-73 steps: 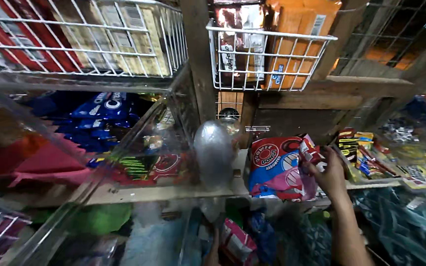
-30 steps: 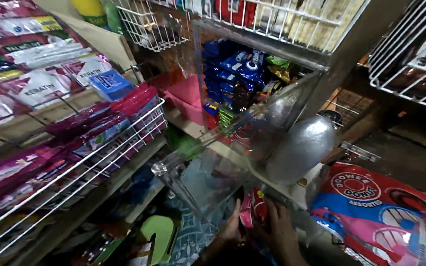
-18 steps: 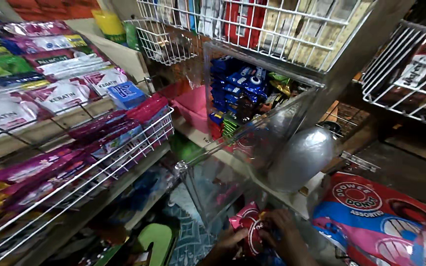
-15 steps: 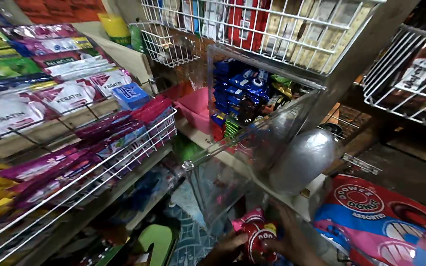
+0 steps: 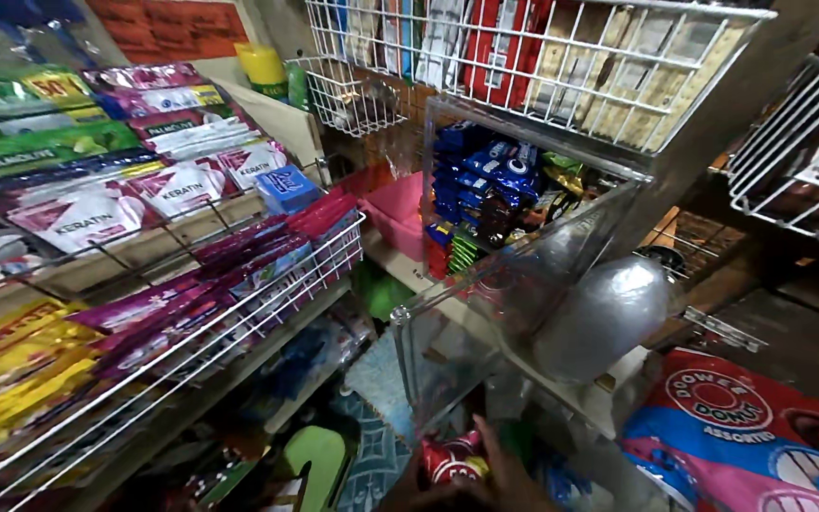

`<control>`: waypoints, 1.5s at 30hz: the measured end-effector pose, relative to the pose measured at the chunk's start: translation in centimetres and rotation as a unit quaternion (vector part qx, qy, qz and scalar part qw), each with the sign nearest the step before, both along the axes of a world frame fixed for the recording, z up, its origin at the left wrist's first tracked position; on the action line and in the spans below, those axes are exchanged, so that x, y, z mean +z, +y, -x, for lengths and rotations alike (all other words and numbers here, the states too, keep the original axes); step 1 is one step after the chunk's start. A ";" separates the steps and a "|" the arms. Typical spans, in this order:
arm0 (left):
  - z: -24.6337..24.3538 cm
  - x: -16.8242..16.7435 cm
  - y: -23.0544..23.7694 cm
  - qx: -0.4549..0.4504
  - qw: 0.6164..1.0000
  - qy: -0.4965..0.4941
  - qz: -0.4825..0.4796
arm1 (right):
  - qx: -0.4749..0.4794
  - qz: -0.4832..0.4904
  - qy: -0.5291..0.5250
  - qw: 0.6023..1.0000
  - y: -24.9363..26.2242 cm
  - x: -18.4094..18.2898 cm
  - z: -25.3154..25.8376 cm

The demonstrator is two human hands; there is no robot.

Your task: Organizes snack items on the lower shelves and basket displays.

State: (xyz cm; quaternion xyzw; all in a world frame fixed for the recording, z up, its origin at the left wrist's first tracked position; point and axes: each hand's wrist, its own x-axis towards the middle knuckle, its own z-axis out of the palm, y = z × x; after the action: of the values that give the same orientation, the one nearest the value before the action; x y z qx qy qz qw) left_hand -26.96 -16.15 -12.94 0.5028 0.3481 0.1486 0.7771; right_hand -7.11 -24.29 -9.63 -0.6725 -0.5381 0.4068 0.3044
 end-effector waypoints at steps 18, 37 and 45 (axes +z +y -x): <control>-3.4 8.8 11.3 0.272 0.911 -0.277 0.137 | 0.043 -0.562 -0.365 0.742 7.6 26.8 -2.0; -23.3 12.6 14.9 0.316 0.947 -0.044 -0.041 | 0.081 -0.607 -0.287 0.736 2.3 25.9 -7.1; -25.0 16.1 14.2 0.331 0.941 0.047 -0.057 | 0.062 -0.595 -0.279 0.751 2.2 25.7 -6.6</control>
State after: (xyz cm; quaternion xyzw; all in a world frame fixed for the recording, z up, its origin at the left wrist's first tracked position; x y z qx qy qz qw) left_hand -1.97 -1.93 3.21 0.4091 0.5220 0.3930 0.6369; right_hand -0.46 -22.13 16.06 -0.4043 -0.7726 -0.1842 0.4535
